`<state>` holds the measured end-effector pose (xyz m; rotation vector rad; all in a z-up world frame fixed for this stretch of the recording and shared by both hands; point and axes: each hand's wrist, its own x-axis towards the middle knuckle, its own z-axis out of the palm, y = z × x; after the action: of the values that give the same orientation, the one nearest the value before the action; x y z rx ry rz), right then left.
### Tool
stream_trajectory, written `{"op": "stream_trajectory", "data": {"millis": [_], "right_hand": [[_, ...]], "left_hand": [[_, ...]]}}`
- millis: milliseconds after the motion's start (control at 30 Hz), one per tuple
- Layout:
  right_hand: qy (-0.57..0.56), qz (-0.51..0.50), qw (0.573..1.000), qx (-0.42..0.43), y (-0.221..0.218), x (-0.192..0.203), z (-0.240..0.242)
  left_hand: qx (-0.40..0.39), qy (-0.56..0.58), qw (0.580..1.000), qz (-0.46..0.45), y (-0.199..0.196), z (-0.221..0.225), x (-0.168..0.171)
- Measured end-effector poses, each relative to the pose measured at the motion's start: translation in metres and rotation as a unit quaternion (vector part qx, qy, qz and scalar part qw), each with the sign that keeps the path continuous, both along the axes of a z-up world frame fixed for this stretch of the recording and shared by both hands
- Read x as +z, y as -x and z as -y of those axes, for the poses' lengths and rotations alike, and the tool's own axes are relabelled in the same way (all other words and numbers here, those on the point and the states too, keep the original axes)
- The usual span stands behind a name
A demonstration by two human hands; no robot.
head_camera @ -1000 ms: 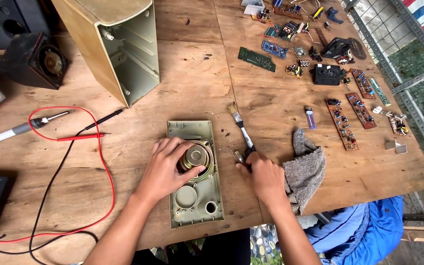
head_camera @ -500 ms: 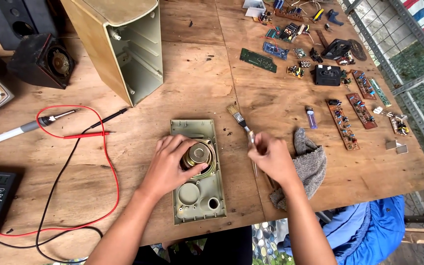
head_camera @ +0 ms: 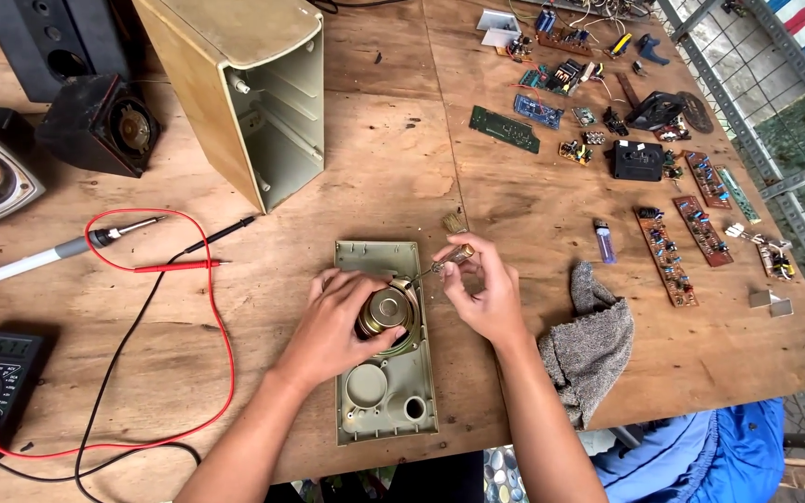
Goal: Using a small screwdriver to pry a speaker component out of its plastic housing on a repair bench.
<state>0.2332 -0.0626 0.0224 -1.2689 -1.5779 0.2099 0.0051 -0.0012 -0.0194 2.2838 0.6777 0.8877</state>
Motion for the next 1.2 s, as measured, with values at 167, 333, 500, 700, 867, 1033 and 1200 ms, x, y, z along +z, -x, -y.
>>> {"op": "stream_trajectory", "data": {"millis": [167, 333, 500, 700, 867, 1033, 1200], "right_hand": [[-0.008, -0.010, 1.000, 0.010, -0.004, -0.003, 0.000], [-0.002, -0.003, 1.000, 0.019, 0.003, 0.006, 0.000], [0.010, 0.006, 1.000, 0.024, 0.003, 0.007, 0.000], [0.011, 0.001, 1.000, 0.021, 0.003, 0.007, -0.001], [0.011, 0.009, 0.999, 0.031, 0.003, 0.009, -0.004], [0.014, 0.003, 1.000, 0.028, 0.003, 0.009, -0.003], [0.013, 0.006, 0.999, 0.035, 0.003, 0.010, -0.003]], "left_hand": [[-0.002, 0.008, 1.000, -0.006, 0.000, 0.000, 0.003], [-0.006, 0.016, 1.000, -0.007, 0.001, 0.001, 0.004], [-0.007, 0.016, 1.000, -0.008, 0.001, 0.001, 0.007], [-0.007, 0.021, 1.000, -0.011, 0.000, 0.001, 0.005], [-0.007, 0.021, 1.000, -0.012, 0.001, 0.001, 0.005], [-0.010, 0.021, 1.000, -0.011, 0.001, 0.001, 0.007], [-0.010, 0.020, 1.000, -0.011, 0.000, 0.001, 0.004]]}}
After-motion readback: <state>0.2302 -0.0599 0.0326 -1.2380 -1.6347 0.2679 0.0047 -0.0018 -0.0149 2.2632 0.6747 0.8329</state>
